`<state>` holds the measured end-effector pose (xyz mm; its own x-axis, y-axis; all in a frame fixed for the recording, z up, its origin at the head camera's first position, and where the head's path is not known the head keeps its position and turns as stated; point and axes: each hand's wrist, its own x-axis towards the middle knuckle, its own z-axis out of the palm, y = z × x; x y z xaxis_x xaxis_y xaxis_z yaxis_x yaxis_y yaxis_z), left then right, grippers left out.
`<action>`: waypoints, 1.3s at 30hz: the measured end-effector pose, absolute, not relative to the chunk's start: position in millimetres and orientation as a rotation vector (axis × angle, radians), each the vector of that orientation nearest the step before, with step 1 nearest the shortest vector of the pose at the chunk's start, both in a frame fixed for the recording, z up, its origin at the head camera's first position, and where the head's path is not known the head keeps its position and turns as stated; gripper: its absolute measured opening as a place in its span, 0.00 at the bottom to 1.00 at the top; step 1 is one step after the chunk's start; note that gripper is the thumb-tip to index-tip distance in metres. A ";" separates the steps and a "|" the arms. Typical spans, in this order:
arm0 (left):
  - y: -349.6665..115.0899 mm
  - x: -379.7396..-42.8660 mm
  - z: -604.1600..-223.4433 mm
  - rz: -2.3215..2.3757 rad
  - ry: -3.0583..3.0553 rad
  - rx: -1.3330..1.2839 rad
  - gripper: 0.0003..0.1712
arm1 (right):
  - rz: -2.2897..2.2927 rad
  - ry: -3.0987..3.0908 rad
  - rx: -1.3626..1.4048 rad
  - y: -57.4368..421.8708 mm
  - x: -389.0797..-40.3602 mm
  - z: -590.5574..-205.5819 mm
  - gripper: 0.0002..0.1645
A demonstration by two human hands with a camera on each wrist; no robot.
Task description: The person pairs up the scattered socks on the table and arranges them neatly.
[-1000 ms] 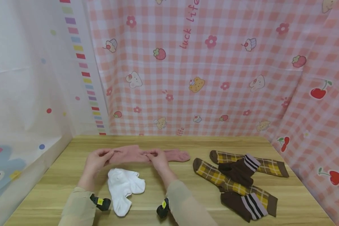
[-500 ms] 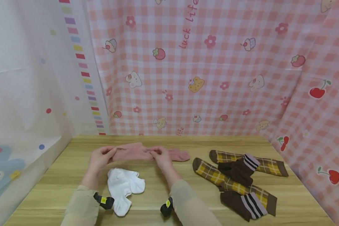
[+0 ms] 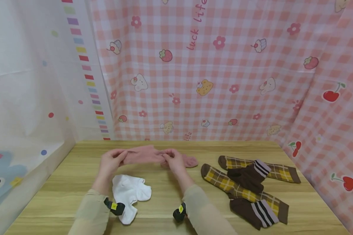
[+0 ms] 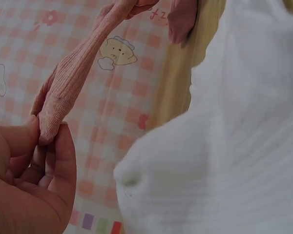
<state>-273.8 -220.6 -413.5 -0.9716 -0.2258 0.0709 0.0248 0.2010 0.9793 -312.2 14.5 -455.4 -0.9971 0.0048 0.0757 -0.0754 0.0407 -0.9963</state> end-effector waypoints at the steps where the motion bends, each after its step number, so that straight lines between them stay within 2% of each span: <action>1: -219.1 -274.5 -413.6 -1.860 -2.265 0.189 0.20 | 2.116 -2.232 0.074 16.3 -312.6 -455.1 0.07; 22: -183.6 -284.3 -411.9 -1.929 -2.206 0.133 0.17 | 1.803 -2.372 0.063 58.4 -314.7 -440.8 0.06; 39: -154.0 -296.2 -415.5 -1.946 -2.170 0.092 0.14 | 1.753 -2.374 0.037 86.7 -318.8 -438.8 0.06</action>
<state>-296.2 -154.0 -415.5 -0.9727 -0.1955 0.1249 0.1029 0.1187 0.9876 -318.8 86.7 -438.8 -0.9817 0.0923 0.1665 -0.1320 0.3003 -0.9447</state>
